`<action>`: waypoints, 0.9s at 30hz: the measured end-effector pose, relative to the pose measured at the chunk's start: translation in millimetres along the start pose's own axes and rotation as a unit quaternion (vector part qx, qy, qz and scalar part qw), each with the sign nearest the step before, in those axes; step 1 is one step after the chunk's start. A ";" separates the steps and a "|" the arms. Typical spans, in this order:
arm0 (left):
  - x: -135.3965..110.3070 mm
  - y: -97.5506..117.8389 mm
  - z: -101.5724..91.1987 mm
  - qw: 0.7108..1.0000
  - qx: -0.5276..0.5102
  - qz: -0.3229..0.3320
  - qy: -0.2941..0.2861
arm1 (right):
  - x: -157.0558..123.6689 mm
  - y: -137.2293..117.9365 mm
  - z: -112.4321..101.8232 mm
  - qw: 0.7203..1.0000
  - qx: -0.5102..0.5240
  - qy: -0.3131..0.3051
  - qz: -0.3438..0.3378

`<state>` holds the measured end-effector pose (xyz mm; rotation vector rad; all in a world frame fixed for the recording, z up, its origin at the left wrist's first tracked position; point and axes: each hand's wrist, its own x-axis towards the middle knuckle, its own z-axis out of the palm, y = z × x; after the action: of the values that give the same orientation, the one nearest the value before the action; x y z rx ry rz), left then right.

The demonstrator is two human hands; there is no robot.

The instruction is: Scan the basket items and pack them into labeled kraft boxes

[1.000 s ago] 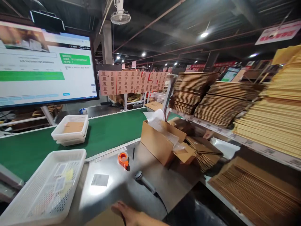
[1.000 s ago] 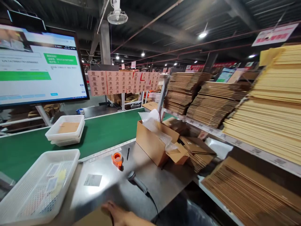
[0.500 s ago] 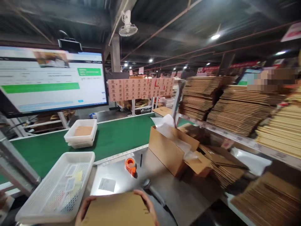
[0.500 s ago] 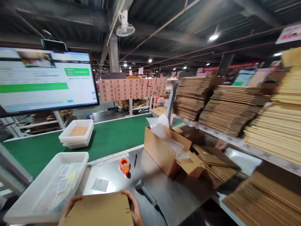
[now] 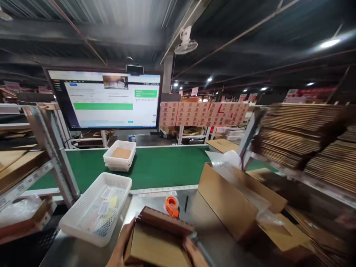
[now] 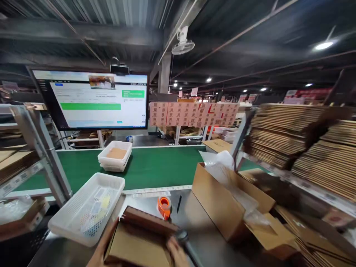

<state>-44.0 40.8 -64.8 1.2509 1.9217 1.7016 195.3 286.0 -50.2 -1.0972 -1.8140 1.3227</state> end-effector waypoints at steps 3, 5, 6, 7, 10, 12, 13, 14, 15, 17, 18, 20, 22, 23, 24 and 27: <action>3.7 24.8 -11.4 0.998 0.046 -0.047 0.002 | -4.7 -52.0 2.8 0.991 0.007 0.113 -0.076; 9.5 36.5 -9.8 0.997 0.055 -0.056 0.012 | -8.3 -92.5 15.1 0.963 -0.043 0.120 -0.236; 11.5 40.1 -7.2 0.997 0.057 -0.055 0.009 | -10.1 -110.5 24.3 0.942 -0.066 0.091 -0.315; 12.5 42.5 -4.0 0.997 0.059 -0.052 0.007 | -11.7 -125.9 34.8 0.916 -0.092 0.069 -0.384; 10.3 45.9 4.9 0.996 0.069 -0.051 -0.002 | -13.4 -152.3 65.6 0.849 -0.164 0.075 -0.497; 7.1 48.1 8.2 0.996 0.070 -0.053 -0.014 | -11.4 -156.5 79.7 0.835 -0.188 0.102 -0.507; 5.8 49.5 9.0 0.996 0.069 -0.053 -0.020 | -10.0 -156.3 84.2 0.836 -0.189 0.111 -0.504; 4.6 51.0 9.5 0.996 0.067 -0.052 -0.026 | -8.6 -155.3 87.3 0.838 -0.187 0.118 -0.499; 3.8 52.2 9.7 0.996 0.066 -0.050 -0.031 | -7.5 -153.8 89.1 0.840 -0.183 0.123 -0.496; 2.4 53.2 10.0 0.996 0.063 -0.046 -0.037 | -6.4 -150.5 90.9 0.841 -0.171 0.133 -0.495; 1.8 52.8 10.3 0.996 0.060 -0.045 -0.038 | -6.4 -149.0 91.5 0.841 -0.166 0.137 -0.496; 0.6 51.0 11.2 0.997 0.052 -0.043 -0.042 | -6.9 -146.1 92.6 0.845 -0.156 0.143 -0.491; -0.4 49.2 12.7 0.997 0.042 -0.047 -0.044 | -7.1 -143.3 93.9 0.853 -0.147 0.144 -0.480; -0.8 48.6 13.6 0.997 0.037 -0.050 -0.046 | -6.9 -142.0 94.4 0.857 -0.142 0.143 -0.474; -1.0 48.2 14.4 0.997 0.031 -0.053 -0.048 | -6.5 -140.7 94.6 0.861 -0.137 0.142 -0.468; -1.1 47.6 16.6 0.996 0.011 -0.060 -0.058 | -4.2 -137.5 92.2 0.881 -0.111 0.129 -0.442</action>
<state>-12.2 47.5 -26.2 1.1891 1.9120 1.5177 83.2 222.3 53.7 -0.3851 -1.9126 0.4100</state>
